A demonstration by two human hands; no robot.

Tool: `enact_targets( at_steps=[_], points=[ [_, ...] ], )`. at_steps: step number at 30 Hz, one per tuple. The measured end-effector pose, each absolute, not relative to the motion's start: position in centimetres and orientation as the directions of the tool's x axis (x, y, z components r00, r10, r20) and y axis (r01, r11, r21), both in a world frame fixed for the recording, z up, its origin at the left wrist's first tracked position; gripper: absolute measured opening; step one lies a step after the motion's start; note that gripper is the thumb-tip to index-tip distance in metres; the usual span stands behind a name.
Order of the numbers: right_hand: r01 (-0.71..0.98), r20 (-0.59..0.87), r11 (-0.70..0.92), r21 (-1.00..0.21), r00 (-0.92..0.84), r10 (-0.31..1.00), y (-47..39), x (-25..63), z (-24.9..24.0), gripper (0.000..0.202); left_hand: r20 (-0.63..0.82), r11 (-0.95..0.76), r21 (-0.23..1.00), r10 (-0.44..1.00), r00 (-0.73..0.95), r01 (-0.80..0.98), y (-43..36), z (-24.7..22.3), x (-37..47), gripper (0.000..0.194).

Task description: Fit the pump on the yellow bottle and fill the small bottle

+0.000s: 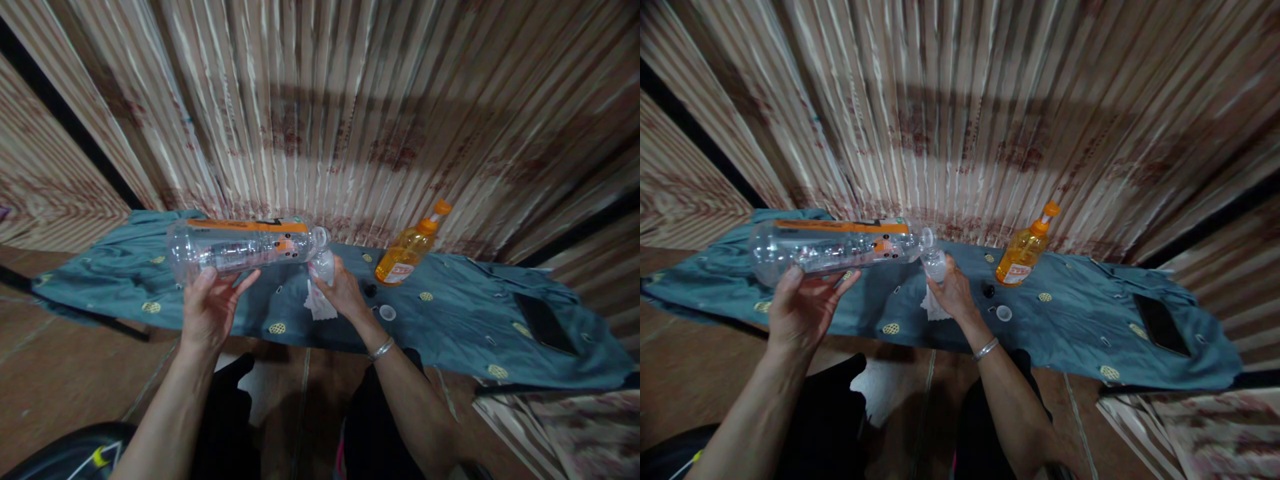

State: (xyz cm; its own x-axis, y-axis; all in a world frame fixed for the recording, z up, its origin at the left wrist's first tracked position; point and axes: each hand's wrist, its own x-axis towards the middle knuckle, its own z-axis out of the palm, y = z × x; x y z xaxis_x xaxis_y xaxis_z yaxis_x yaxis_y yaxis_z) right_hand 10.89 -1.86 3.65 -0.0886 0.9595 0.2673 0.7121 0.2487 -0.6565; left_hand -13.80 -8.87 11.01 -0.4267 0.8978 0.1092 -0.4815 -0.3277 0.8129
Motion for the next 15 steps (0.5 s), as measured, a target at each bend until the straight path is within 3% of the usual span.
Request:
enact_targets(
  at_steps=[15],
  points=[
    [0.716, 0.273, 0.259, -0.648, -0.098, 0.957, -1.69, 10.98, 3.32, 0.068, 0.1, -0.337, 0.792, 0.894, -0.437, -0.509, -8.98, 11.32, -13.41, 0.046]
  ],
)
